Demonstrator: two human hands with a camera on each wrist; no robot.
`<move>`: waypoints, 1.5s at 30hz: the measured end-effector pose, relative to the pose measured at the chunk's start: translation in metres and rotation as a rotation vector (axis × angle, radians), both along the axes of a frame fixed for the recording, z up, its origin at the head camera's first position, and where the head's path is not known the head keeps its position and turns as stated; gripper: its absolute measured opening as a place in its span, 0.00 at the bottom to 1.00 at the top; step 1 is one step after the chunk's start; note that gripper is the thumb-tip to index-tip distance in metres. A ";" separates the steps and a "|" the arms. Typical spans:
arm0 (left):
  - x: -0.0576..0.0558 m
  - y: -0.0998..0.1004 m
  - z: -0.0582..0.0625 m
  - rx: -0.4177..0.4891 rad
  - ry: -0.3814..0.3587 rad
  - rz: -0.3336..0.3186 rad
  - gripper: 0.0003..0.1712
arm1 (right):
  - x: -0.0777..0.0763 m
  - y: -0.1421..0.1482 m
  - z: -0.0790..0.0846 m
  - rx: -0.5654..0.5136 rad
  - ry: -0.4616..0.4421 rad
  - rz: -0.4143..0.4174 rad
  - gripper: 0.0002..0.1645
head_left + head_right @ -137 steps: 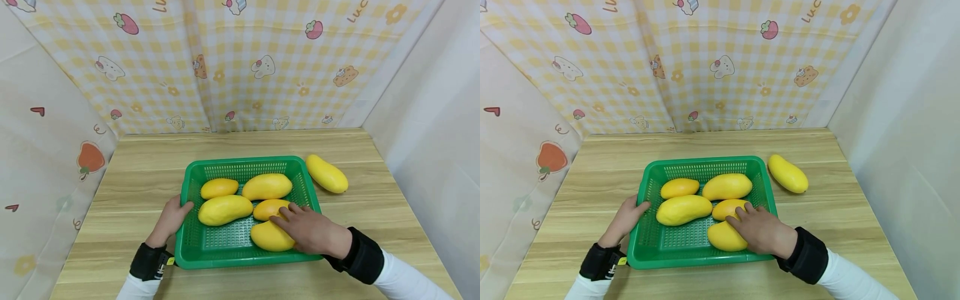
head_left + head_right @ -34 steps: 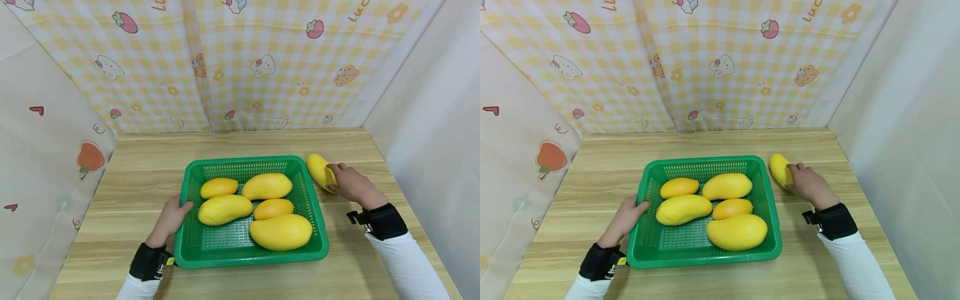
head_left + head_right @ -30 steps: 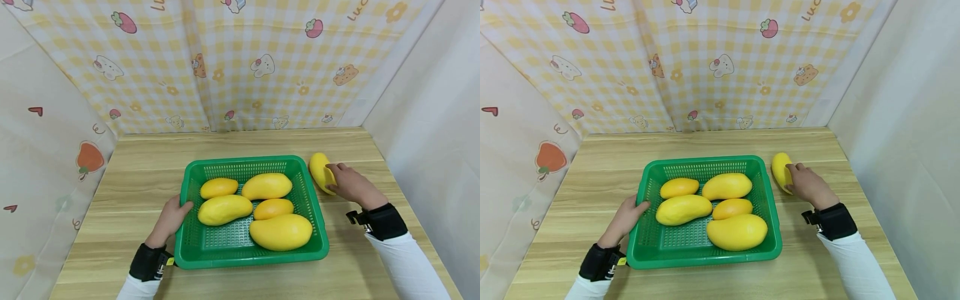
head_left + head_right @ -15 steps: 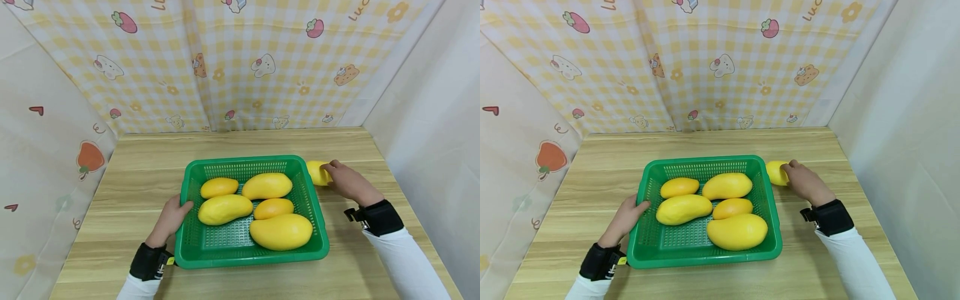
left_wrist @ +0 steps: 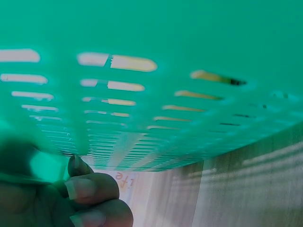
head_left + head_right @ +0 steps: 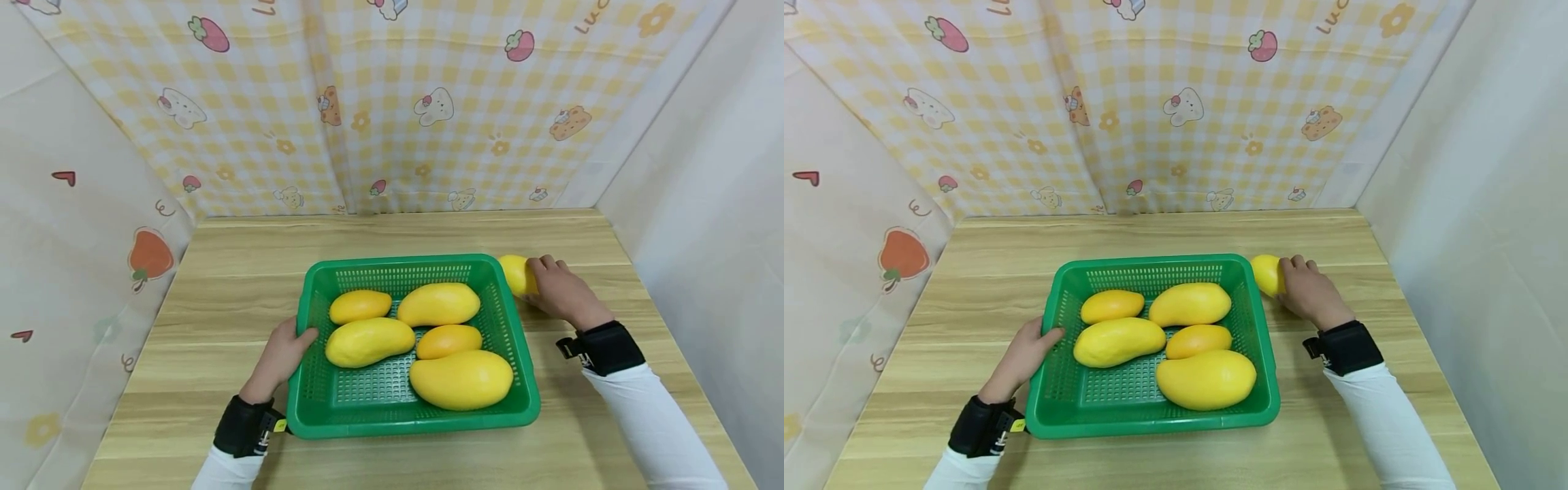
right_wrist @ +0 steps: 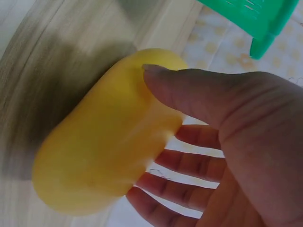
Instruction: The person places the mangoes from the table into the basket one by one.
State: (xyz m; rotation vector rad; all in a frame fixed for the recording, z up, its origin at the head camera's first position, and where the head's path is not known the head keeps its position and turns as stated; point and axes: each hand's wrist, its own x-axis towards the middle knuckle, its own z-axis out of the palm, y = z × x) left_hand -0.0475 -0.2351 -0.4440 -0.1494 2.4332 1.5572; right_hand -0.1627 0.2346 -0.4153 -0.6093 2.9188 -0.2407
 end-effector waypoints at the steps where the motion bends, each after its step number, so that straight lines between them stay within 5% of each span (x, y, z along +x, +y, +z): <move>1: 0.000 0.000 0.000 0.001 0.001 0.001 0.14 | -0.001 0.001 -0.002 -0.001 -0.004 -0.004 0.36; 31: 0.000 -0.002 0.002 0.016 -0.023 0.010 0.16 | -0.017 0.013 -0.017 -0.150 -0.183 -0.066 0.49; 38: 0.001 0.001 0.003 0.009 -0.013 0.013 0.15 | -0.014 0.019 -0.018 -0.119 -0.105 -0.074 0.50; 45: 0.001 0.001 0.003 -0.007 -0.004 0.006 0.16 | -0.006 0.027 0.009 -0.119 0.047 -0.084 0.50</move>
